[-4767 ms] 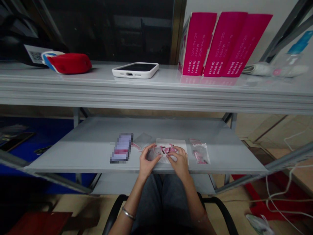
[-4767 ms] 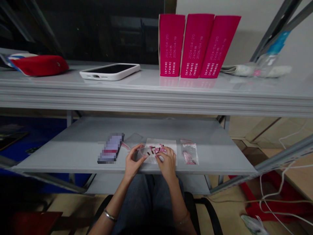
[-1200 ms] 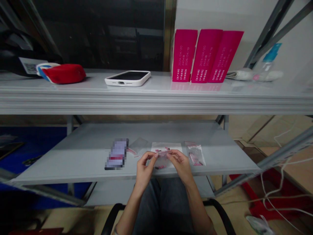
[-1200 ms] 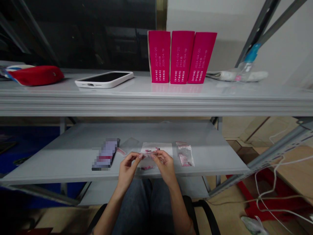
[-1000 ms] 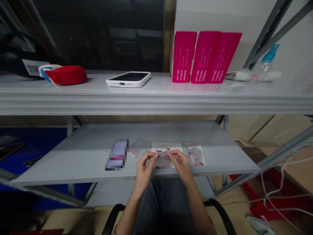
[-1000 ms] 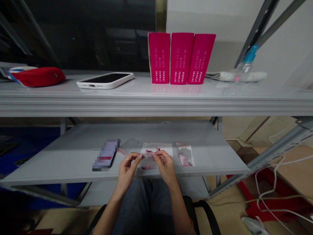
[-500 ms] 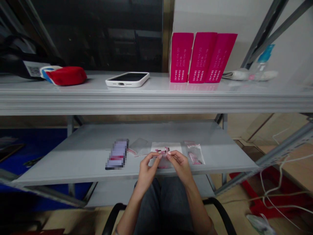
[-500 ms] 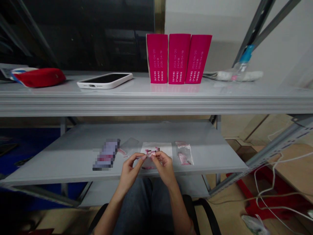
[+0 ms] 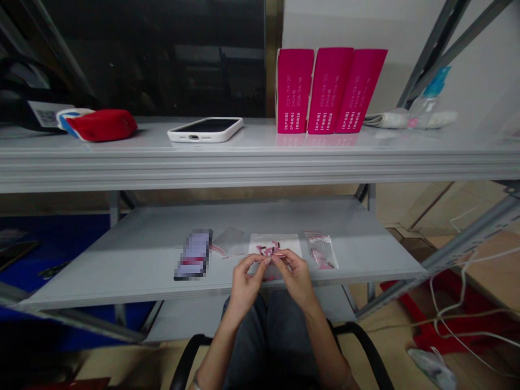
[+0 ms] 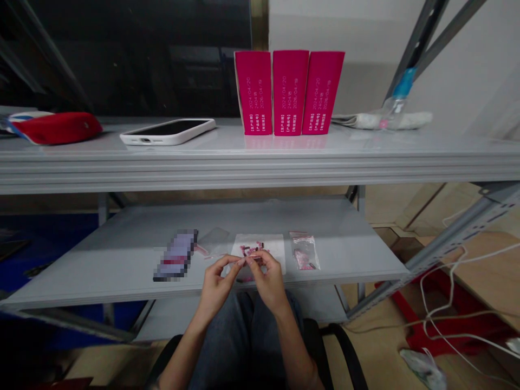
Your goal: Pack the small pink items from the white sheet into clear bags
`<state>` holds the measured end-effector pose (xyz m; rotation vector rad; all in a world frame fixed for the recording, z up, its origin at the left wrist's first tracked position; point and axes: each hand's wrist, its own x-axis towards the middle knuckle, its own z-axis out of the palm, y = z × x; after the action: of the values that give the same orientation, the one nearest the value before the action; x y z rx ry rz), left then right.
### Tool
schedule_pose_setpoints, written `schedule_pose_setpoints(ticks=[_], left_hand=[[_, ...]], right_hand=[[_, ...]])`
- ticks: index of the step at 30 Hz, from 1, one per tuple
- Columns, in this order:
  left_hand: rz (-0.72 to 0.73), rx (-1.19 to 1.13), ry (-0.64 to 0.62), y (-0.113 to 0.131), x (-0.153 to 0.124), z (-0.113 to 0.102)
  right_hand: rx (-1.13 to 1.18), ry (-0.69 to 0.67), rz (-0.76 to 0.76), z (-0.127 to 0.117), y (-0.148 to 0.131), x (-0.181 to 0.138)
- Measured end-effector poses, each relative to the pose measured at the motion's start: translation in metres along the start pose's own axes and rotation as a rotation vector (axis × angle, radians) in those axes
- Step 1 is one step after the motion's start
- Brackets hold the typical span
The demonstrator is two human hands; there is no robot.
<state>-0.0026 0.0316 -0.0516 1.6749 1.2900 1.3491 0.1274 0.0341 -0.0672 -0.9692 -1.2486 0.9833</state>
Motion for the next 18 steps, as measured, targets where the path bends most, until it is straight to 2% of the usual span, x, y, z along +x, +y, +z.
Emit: schedule_pose_setpoints(ticks=[6,12,15,18], left_hand=[[-0.002,-0.05,-0.043,-0.005,0.002,0.007],[0.07,0.106,-0.118,-0.012,0.01,0.02],[0.104,0.038,-0.209,-0.01,0.017,0.036],[0.077,-0.109,-0.344,-0.01,0.026,0.064]], right_hand=[[-0.04,0.024,-0.022,-0.01,0.006,-0.001],[-0.146,0.06,-0.028,-0.043,0.011,0.0],[-0.186,0.092,-0.025,-0.066,0.011,0.001],[-0.204,0.162,-0.012,-0.089,0.018,0.003]])
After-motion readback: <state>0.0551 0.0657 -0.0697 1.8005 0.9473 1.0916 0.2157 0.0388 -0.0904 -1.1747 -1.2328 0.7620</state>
